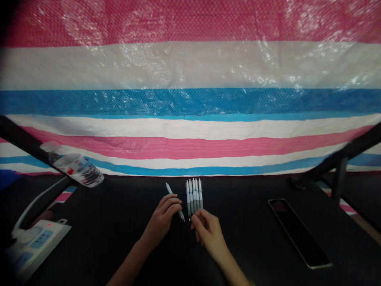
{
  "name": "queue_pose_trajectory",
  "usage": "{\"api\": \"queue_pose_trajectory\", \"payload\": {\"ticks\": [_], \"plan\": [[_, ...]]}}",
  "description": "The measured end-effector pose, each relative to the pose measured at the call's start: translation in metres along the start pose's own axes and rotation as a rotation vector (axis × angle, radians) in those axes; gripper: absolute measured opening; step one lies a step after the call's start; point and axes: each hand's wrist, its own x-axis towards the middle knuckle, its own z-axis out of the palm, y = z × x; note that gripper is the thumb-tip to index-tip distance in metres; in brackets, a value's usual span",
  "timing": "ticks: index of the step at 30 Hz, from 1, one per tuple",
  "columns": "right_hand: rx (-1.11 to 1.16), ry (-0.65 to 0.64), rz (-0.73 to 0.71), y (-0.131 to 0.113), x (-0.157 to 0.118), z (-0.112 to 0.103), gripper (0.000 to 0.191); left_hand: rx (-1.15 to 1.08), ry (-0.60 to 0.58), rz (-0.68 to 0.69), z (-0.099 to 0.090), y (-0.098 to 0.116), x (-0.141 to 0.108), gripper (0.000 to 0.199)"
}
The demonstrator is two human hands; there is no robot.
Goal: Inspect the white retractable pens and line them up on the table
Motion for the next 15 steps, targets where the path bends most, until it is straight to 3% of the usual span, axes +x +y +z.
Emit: {"api": "queue_pose_trajectory", "payload": {"ticks": [4,9,12,15], "plan": [[0.392,-0.254,0.23,0.008,-0.003,0.02,0.05,-0.098,0.011,0.071,0.0,0.013,0.001,0.022],[0.663,-0.235,0.286,0.02,-0.003,0.031,0.051,-0.2,0.046,0.089,0.006,0.014,-0.005,0.031],[0.773,-0.27,0.352,0.022,-0.004,0.03,0.045,-0.366,0.224,-0.174,0.01,0.01,-0.005,0.049],[0.868,-0.338,0.441,0.024,-0.006,0.031,0.043,-0.846,0.316,-0.569,0.01,0.008,-0.001,0.058]]}}
